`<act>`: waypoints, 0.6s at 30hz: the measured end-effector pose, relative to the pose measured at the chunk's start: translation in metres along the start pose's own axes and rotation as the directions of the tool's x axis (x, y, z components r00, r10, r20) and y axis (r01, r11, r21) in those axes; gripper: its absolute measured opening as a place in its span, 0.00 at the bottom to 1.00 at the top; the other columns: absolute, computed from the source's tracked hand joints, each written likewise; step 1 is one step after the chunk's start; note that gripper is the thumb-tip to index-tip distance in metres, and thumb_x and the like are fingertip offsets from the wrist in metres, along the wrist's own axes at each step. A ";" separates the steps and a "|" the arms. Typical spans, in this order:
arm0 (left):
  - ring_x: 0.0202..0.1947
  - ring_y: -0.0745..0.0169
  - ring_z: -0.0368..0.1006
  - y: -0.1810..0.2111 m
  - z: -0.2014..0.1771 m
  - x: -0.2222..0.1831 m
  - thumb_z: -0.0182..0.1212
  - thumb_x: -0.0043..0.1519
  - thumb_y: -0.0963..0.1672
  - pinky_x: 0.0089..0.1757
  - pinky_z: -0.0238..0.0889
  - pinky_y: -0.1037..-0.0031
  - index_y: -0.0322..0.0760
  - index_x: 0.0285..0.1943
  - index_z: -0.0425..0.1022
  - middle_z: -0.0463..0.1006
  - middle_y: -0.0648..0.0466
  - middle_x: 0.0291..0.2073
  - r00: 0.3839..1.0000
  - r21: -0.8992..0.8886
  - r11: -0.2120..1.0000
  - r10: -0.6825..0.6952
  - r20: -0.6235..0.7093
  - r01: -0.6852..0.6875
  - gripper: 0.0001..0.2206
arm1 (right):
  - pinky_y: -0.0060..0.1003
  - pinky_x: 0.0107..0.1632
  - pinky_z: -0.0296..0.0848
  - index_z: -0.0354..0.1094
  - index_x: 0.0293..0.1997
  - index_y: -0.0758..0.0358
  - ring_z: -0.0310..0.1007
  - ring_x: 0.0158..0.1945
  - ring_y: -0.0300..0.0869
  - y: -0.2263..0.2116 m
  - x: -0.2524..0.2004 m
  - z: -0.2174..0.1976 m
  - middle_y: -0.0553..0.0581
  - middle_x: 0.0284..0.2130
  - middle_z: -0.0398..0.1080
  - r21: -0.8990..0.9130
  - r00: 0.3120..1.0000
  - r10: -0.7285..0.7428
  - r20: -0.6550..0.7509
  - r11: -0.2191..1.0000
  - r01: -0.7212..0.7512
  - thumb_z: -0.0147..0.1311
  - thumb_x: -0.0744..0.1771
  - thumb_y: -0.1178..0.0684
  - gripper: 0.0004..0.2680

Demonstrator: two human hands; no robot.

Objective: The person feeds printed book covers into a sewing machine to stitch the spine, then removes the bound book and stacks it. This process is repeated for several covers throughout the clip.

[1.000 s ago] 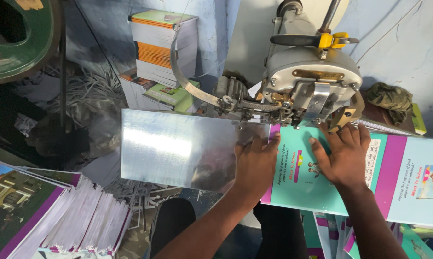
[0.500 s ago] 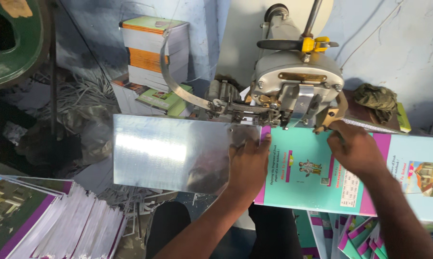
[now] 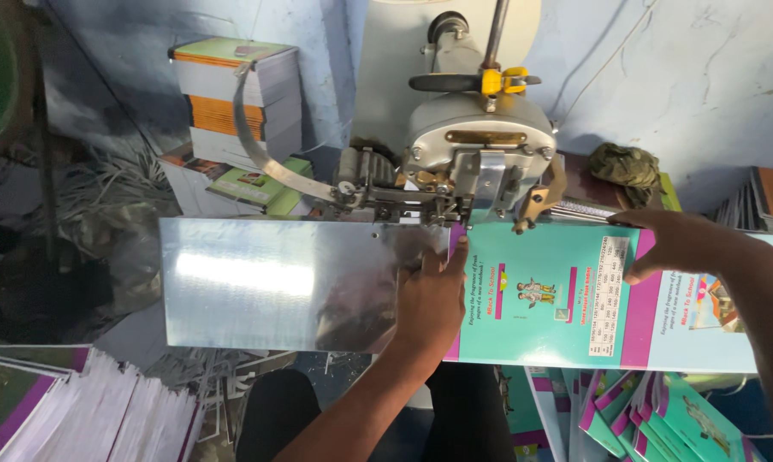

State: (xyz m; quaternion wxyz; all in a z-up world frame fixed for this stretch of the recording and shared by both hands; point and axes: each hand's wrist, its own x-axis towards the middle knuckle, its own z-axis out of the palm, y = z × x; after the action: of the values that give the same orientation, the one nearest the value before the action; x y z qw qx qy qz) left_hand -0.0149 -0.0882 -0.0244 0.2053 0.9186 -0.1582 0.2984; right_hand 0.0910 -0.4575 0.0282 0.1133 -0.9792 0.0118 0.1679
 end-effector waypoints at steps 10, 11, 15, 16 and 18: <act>0.33 0.49 0.78 0.020 -0.003 0.011 0.65 0.61 0.46 0.40 0.65 0.55 0.48 0.71 0.68 0.79 0.45 0.38 0.991 0.062 0.998 0.025 0.134 -0.034 0.26 | 0.49 0.54 0.78 0.61 0.69 0.47 0.80 0.54 0.53 0.052 -0.020 0.004 0.61 0.53 0.77 -0.030 0.990 -0.042 -0.133 0.999 0.038 0.75 0.59 0.50 0.31; 0.33 0.48 0.78 0.023 -0.003 0.011 0.66 0.60 0.46 0.41 0.66 0.54 0.47 0.71 0.68 0.79 0.45 0.38 0.992 0.056 0.998 0.032 0.119 -0.039 0.27 | 0.48 0.54 0.78 0.64 0.67 0.50 0.80 0.53 0.53 0.062 -0.024 0.007 0.61 0.50 0.80 -0.063 0.983 -0.085 -0.160 0.995 0.076 0.75 0.59 0.49 0.29; 0.39 0.48 0.79 0.033 0.000 0.008 0.68 0.57 0.47 0.39 0.65 0.52 0.41 0.68 0.67 0.79 0.45 0.40 0.993 0.022 0.997 0.069 0.100 -0.071 0.28 | 0.48 0.53 0.78 0.70 0.59 0.51 0.83 0.48 0.51 0.108 -0.048 0.018 0.58 0.44 0.82 -0.125 0.974 -0.067 -0.215 0.991 0.041 0.71 0.61 0.45 0.22; 0.40 0.47 0.78 0.036 0.002 0.008 0.68 0.56 0.47 0.40 0.66 0.52 0.41 0.68 0.67 0.79 0.46 0.43 0.993 -0.005 0.995 0.102 0.064 -0.102 0.29 | 0.48 0.52 0.78 0.72 0.57 0.52 0.83 0.48 0.51 0.121 -0.055 0.023 0.58 0.43 0.83 -0.118 0.975 -0.033 -0.222 0.993 0.007 0.71 0.61 0.44 0.21; 0.42 0.45 0.78 0.042 0.005 0.007 0.69 0.54 0.48 0.41 0.66 0.52 0.39 0.67 0.67 0.80 0.47 0.47 0.986 -0.055 0.985 0.164 -0.008 -0.164 0.30 | 0.48 0.52 0.79 0.73 0.55 0.54 0.83 0.47 0.51 0.145 -0.074 0.035 0.58 0.41 0.83 -0.110 0.966 -0.003 -0.258 0.994 -0.026 0.70 0.61 0.43 0.19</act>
State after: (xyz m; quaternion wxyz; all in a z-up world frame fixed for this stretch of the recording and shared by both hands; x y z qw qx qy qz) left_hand -0.0244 -0.1286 -0.0122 0.2056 0.8959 -0.2413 0.3113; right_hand 0.0011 -0.5916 -0.0114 0.0547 -0.9974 0.0226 0.0401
